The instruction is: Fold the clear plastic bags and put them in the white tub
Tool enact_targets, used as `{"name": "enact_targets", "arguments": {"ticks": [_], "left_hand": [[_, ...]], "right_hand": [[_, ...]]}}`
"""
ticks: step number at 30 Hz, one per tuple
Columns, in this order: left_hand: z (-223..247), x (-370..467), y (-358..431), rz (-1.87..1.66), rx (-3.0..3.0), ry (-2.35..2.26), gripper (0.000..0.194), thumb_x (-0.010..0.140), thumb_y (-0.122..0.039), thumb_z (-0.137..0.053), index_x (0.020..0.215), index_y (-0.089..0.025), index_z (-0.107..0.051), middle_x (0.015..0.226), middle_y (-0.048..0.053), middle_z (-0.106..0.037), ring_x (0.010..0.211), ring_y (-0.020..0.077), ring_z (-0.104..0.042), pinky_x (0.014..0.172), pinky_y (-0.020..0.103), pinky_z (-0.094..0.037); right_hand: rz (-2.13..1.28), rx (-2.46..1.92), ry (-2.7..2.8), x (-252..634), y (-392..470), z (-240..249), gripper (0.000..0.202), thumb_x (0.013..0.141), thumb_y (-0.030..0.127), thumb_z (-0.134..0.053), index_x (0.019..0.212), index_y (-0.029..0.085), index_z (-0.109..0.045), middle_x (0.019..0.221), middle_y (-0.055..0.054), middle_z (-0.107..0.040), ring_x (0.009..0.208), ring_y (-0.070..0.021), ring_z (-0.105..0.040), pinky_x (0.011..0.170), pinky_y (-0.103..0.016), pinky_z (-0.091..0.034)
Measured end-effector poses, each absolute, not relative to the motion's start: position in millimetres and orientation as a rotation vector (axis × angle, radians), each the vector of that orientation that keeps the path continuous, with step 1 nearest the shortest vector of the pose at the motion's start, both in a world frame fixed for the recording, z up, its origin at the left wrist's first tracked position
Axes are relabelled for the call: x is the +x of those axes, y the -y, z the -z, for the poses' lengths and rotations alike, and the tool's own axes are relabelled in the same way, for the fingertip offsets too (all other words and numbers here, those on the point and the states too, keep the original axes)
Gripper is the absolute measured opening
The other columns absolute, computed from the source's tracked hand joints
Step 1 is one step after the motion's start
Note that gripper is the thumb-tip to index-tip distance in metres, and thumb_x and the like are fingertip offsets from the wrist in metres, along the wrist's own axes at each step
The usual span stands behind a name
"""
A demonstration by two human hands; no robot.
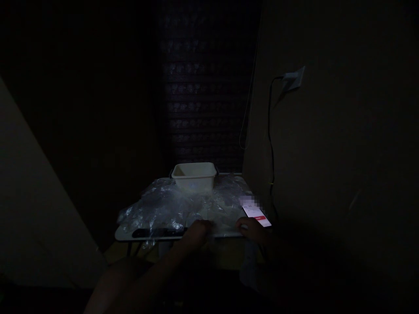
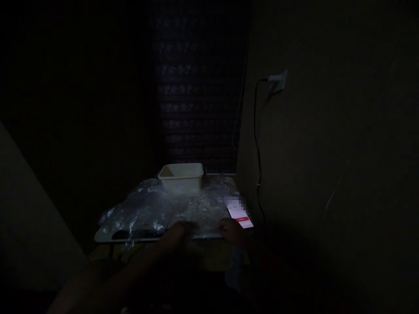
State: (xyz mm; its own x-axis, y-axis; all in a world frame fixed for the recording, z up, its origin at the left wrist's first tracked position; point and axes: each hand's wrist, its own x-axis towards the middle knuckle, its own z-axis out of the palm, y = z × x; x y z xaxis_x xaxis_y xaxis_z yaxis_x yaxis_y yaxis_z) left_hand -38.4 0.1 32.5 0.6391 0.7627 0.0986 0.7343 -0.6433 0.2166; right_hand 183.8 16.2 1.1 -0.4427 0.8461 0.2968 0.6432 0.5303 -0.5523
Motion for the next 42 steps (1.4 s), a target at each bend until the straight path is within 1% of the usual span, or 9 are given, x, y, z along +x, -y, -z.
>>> {"name": "enact_targets", "arguments": {"ticks": [3, 7, 12, 15, 22, 26, 29, 34, 42], "left_hand": [[-30, -42, -1, -0.414, 2.583, -1.195, 0.039, 0.066, -0.011, -0.036, 0.104, -0.017, -0.042, 0.105, 0.003, -0.047, 0.094, 0.0118, -0.042, 0.080, 0.021, -0.030], [-30, -43, -2, -0.481, 2.486, -1.179, 0.037, 0.066, -0.013, -0.038, 0.101, -0.017, -0.045, 0.102, 0.003, -0.049, 0.091, 0.0122, -0.044, 0.078, 0.021, -0.032], [-30, -41, -1, -0.516, 2.438, -1.191, 0.035, 0.063, -0.012, -0.040, 0.097, -0.017, -0.048, 0.100, 0.002, -0.050, 0.090, 0.0130, -0.044, 0.078, 0.022, -0.032], [-28, -40, -3, -0.565, 2.405, -1.205, 0.033, 0.063, -0.013, -0.040, 0.095, -0.014, -0.050, 0.096, 0.004, -0.053, 0.086, 0.0134, -0.047, 0.075, 0.022, -0.034], [-26, -38, -4, -0.508, 2.446, -1.184, 0.032, 0.064, -0.012, -0.038, 0.093, -0.015, -0.052, 0.095, 0.005, -0.053, 0.086, 0.0148, -0.047, 0.075, 0.023, -0.034], [-28, -38, -2, -0.488, 2.461, -1.190, 0.031, 0.066, -0.014, -0.036, 0.093, -0.015, -0.052, 0.095, 0.006, -0.054, 0.085, 0.0152, -0.048, 0.074, 0.024, -0.034], [-27, -39, -1, -0.450, 2.474, -1.195, 0.031, 0.065, -0.012, -0.035, 0.091, -0.016, -0.053, 0.095, 0.005, -0.054, 0.086, 0.0150, -0.048, 0.074, 0.024, -0.034], [-23, -39, -1, -0.443, 2.493, -1.221, 0.031, 0.066, -0.012, -0.034, 0.092, -0.017, -0.052, 0.095, 0.005, -0.054, 0.086, 0.0154, -0.047, 0.075, 0.025, -0.033], [-25, -39, 2, -0.456, 2.529, -1.170, 0.027, 0.071, -0.017, -0.032, 0.086, -0.016, -0.055, 0.089, 0.006, -0.056, 0.081, 0.0152, -0.050, 0.071, 0.023, -0.035]], "right_hand": [[-0.521, -1.231, 2.214, 183, -16, -5, 0.017, 0.058, 0.010, -0.040, 0.066, 0.016, -0.055, 0.069, -0.002, -0.058, 0.067, -0.0123, -0.051, 0.062, -0.023, -0.039], [-0.553, -1.220, 2.200, 184, -15, -6, 0.016, 0.058, 0.011, -0.041, 0.063, 0.016, -0.054, 0.066, -0.002, -0.057, 0.066, -0.0125, -0.052, 0.062, -0.024, -0.039], [-0.571, -1.167, 2.119, 185, -20, 3, 0.016, 0.060, 0.015, -0.042, 0.069, 0.016, -0.055, 0.071, -0.003, -0.058, 0.069, -0.0128, -0.052, 0.063, -0.024, -0.039], [-0.567, -1.186, 2.146, 186, -22, 6, 0.018, 0.058, 0.013, -0.041, 0.068, 0.015, -0.056, 0.069, -0.004, -0.057, 0.067, -0.0132, -0.051, 0.061, -0.024, -0.040], [-0.272, -1.214, 2.390, 192, -31, -12, 0.046, 0.048, -0.001, -0.032, 0.082, 0.018, -0.057, 0.083, -0.003, -0.054, 0.080, -0.0138, -0.046, 0.069, -0.026, -0.035], [-0.012, -1.362, 2.544, 179, -38, -23, 0.050, 0.052, -0.001, -0.033, 0.091, 0.022, -0.053, 0.085, -0.004, -0.052, 0.083, -0.0161, -0.042, 0.066, -0.027, -0.034], [0.164, -1.385, 2.682, 164, -38, -23, 0.043, 0.059, 0.004, -0.037, 0.093, 0.025, -0.052, 0.085, -0.006, -0.050, 0.084, -0.0192, -0.040, 0.066, -0.030, -0.032], [0.354, -1.460, 2.689, 153, -40, -17, 0.034, 0.070, 0.012, -0.033, 0.098, 0.024, -0.048, 0.096, -0.010, -0.045, 0.092, -0.0222, -0.036, 0.071, -0.035, -0.027], [0.382, -1.482, 2.667, 145, -52, -25, 0.038, 0.068, 0.011, -0.033, 0.101, 0.026, -0.045, 0.093, -0.009, -0.047, 0.090, -0.0209, -0.038, 0.070, -0.032, -0.029]]}}
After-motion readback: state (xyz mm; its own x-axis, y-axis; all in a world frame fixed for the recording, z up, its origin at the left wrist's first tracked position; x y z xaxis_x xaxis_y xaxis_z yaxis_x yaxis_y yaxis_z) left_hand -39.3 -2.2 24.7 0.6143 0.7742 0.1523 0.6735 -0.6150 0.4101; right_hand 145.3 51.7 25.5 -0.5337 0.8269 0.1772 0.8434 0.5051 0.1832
